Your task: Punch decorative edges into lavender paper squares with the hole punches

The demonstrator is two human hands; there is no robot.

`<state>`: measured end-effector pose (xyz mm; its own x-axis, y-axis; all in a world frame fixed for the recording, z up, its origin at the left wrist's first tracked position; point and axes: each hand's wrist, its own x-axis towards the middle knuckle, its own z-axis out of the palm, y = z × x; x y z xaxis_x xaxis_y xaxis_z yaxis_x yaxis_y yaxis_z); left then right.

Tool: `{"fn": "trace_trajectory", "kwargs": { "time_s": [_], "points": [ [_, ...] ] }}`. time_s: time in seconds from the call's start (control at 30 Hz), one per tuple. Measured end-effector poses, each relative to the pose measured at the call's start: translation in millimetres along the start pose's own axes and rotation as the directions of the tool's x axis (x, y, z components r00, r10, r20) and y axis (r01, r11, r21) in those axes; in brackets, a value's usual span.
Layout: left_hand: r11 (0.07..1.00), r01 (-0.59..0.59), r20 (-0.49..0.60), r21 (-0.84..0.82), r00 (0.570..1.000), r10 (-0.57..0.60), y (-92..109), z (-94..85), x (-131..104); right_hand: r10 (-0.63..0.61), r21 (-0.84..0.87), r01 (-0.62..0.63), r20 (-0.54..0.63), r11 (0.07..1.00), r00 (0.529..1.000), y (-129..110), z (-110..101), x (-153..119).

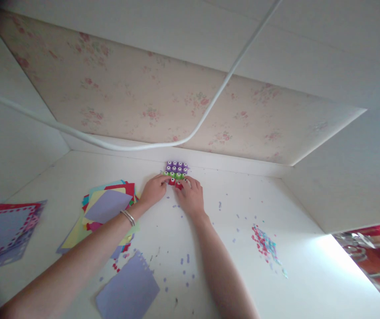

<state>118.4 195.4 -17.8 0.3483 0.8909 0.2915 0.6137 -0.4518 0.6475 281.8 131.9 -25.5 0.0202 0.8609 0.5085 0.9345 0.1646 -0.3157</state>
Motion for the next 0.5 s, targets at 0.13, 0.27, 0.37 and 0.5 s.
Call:
{"fn": "trace_trajectory", "kwargs": {
  "time_s": [0.13,0.27,0.37,0.5],
  "points": [
    [1.000,0.003,-0.006,0.007,1.000,-0.003,-1.5,2.4,0.4,-0.019,0.066,0.022,-0.037,0.998,0.999,1.4,-1.6,-1.1],
    [1.000,0.006,-0.006,0.012,1.000,-0.006,-2.2,3.9,1.0,-0.098,0.111,0.097,0.004,0.989,0.995,3.1,-2.5,-2.9],
    [1.000,0.006,-0.003,0.013,1.000,-0.006,-2.3,3.7,0.9,-0.143,0.127,0.140,0.014,0.982,0.990,4.2,-3.3,-3.5],
    [1.000,0.000,0.005,0.017,1.000,0.000,-2.2,2.6,0.0,-0.099,0.095,0.101,-0.024,0.990,0.995,0.8,-4.7,-4.3]
  ]
}}
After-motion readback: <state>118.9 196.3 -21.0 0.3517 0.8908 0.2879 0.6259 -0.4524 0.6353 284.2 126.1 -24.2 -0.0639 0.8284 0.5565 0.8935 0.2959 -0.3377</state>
